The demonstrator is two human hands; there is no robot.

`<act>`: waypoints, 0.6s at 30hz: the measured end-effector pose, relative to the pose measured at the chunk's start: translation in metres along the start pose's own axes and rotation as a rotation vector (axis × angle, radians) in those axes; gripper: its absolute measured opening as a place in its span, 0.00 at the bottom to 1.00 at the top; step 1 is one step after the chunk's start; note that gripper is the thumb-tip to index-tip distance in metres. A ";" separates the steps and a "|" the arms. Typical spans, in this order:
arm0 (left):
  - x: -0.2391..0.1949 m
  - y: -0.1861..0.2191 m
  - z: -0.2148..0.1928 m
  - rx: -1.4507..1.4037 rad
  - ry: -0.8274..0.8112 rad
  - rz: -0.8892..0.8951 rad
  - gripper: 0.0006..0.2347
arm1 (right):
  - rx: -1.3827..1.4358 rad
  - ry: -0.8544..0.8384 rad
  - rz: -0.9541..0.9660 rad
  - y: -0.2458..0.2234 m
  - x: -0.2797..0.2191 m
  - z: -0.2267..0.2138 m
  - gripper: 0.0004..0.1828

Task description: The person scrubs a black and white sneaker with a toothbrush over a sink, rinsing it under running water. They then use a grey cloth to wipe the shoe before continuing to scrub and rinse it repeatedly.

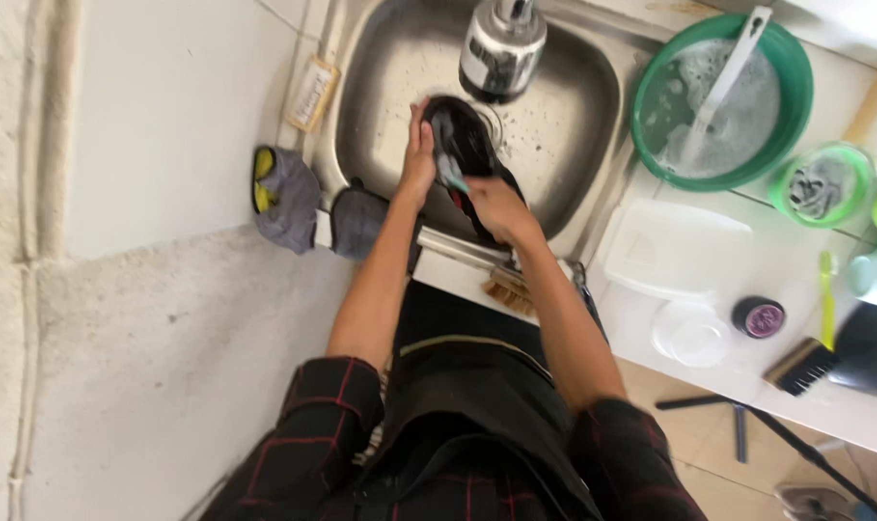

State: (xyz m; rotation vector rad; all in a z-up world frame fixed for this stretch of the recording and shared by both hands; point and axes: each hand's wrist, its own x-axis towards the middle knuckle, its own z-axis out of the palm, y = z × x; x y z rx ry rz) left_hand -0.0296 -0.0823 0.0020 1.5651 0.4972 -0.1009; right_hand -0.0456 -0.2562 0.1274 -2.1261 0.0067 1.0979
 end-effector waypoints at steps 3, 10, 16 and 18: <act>0.009 0.008 0.003 -0.040 0.038 0.114 0.25 | 0.211 0.094 -0.128 -0.006 0.030 0.008 0.23; 0.004 0.004 0.003 -0.233 0.019 0.135 0.27 | 0.375 0.067 -0.112 0.028 0.054 0.043 0.22; 0.003 0.011 -0.007 -0.446 0.007 0.003 0.34 | 0.244 -0.033 -0.006 0.031 0.027 0.041 0.27; 0.008 0.019 0.000 -0.506 0.005 -0.023 0.35 | 0.228 -0.079 0.005 0.018 0.021 0.028 0.27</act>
